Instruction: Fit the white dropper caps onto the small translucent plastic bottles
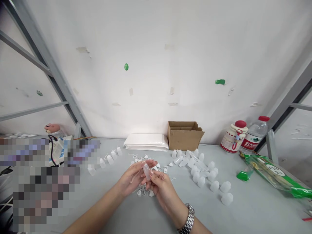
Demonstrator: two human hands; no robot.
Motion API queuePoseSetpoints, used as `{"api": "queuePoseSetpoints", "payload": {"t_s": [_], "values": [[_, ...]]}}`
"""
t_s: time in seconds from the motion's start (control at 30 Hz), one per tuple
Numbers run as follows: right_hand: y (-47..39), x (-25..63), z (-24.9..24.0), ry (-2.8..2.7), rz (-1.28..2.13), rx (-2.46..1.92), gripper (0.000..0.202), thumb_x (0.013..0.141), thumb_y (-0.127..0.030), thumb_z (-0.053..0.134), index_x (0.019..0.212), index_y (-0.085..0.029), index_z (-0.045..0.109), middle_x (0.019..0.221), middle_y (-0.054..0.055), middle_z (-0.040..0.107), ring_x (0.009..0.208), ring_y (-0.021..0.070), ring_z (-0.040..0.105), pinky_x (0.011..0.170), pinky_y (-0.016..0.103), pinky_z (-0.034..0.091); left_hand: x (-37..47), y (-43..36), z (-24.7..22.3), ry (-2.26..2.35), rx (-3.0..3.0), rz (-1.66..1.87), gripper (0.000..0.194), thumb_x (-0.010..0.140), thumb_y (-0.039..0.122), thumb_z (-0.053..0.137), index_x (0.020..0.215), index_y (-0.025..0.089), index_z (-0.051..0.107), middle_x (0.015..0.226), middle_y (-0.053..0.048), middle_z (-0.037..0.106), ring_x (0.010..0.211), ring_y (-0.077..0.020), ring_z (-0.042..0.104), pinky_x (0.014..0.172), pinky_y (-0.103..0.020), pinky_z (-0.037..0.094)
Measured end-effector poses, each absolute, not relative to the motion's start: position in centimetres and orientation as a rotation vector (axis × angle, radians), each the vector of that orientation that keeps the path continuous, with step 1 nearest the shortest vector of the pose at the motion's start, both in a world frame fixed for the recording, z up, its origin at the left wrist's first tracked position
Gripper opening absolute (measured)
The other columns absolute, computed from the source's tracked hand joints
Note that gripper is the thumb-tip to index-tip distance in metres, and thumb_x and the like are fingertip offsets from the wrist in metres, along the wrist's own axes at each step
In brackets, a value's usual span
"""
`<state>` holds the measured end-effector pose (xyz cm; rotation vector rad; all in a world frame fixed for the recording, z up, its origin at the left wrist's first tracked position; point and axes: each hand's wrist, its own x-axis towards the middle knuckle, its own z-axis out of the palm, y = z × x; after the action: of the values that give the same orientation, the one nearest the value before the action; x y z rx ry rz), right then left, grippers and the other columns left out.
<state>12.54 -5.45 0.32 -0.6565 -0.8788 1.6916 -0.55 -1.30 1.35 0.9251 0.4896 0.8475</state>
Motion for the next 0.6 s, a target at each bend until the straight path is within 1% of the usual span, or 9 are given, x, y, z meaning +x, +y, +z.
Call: {"api": "queuePoseSetpoints", "payload": {"t_s": [0.07, 0.13, 0.17, 0.3, 0.33, 0.43, 0.6], "values": [[-5.38, 12.56, 0.3, -0.883, 1.678, -0.668, 0.029, 0.072, -0.042, 0.066, 0.069, -0.012, 0.067, 0.065, 0.005, 0.062, 0.055, 0.0098, 0.048, 0.058, 0.022, 0.036, -0.55, -1.37, 1.63, 0.478, 0.863, 0.851, 0.03, 0.08, 0.028, 0.05, 0.102, 0.012, 0.062, 0.113, -0.014, 0.057, 0.062, -0.0129, 0.054, 0.055, -0.026, 0.04], [-5.32, 12.53, 0.2, -0.908, 1.656, -0.684, 0.031, 0.072, -0.043, 0.066, 0.067, -0.012, 0.067, 0.064, 0.005, 0.061, 0.055, 0.0098, 0.047, 0.057, 0.022, 0.036, -0.57, -1.42, 1.84, 0.472, 0.812, 0.839, 0.031, 0.078, 0.025, 0.049, 0.101, 0.011, 0.062, 0.11, -0.015, 0.058, 0.071, -0.017, 0.055, 0.055, -0.026, 0.04], [-5.28, 12.5, 0.14, -0.923, 1.641, -0.692, 0.032, 0.072, -0.043, 0.066, 0.066, -0.012, 0.067, 0.064, 0.005, 0.061, 0.055, 0.01, 0.047, 0.057, 0.022, 0.036, -0.59, -1.43, 1.9, 0.47, 0.795, 0.831, 0.03, 0.077, 0.024, 0.049, 0.1, 0.01, 0.063, 0.109, -0.015, 0.058, 0.072, -0.0175, 0.055, 0.054, -0.026, 0.04], [-5.16, 12.38, -0.15, -0.959, 1.6, -0.714, 0.032, 0.071, -0.044, 0.065, 0.065, -0.012, 0.066, 0.063, 0.005, 0.061, 0.056, 0.0107, 0.048, 0.057, 0.023, 0.035, -0.63, -1.45, 1.9, 0.453, 0.771, 0.81, 0.031, 0.077, 0.024, 0.045, 0.098, 0.009, 0.064, 0.106, -0.014, 0.059, 0.057, -0.0125, 0.049, 0.05, -0.027, 0.039], [-5.15, 12.37, -0.2, -0.959, 1.592, -0.715, 0.032, 0.071, -0.044, 0.065, 0.065, -0.012, 0.066, 0.063, 0.004, 0.061, 0.056, 0.0108, 0.048, 0.057, 0.023, 0.035, -0.63, -1.44, 1.87, 0.457, 0.766, 0.812, 0.032, 0.078, 0.024, 0.044, 0.098, 0.009, 0.063, 0.105, -0.014, 0.06, 0.057, -0.0125, 0.049, 0.051, -0.027, 0.039], [-5.14, 12.35, -0.29, -0.942, 1.587, -0.711, 0.032, 0.071, -0.043, 0.066, 0.063, -0.012, 0.066, 0.061, 0.004, 0.06, 0.056, 0.0111, 0.048, 0.057, 0.023, 0.036, -0.63, -1.4, 1.74, 0.475, 0.747, 0.83, 0.033, 0.078, 0.023, 0.044, 0.1, 0.008, 0.063, 0.101, -0.015, 0.062, 0.066, -0.0158, 0.053, 0.055, -0.026, 0.04], [-5.19, 12.34, -0.4, -0.837, 1.664, -0.669, 0.028, 0.069, -0.038, 0.069, 0.066, -0.011, 0.067, 0.063, 0.005, 0.061, 0.056, 0.0096, 0.047, 0.058, 0.022, 0.038, -0.56, -1.31, 1.42, 0.441, 0.701, 0.826, 0.034, 0.076, 0.024, 0.048, 0.102, 0.009, 0.062, 0.094, -0.012, 0.063, 0.076, -0.0176, 0.055, 0.059, -0.025, 0.04]]}}
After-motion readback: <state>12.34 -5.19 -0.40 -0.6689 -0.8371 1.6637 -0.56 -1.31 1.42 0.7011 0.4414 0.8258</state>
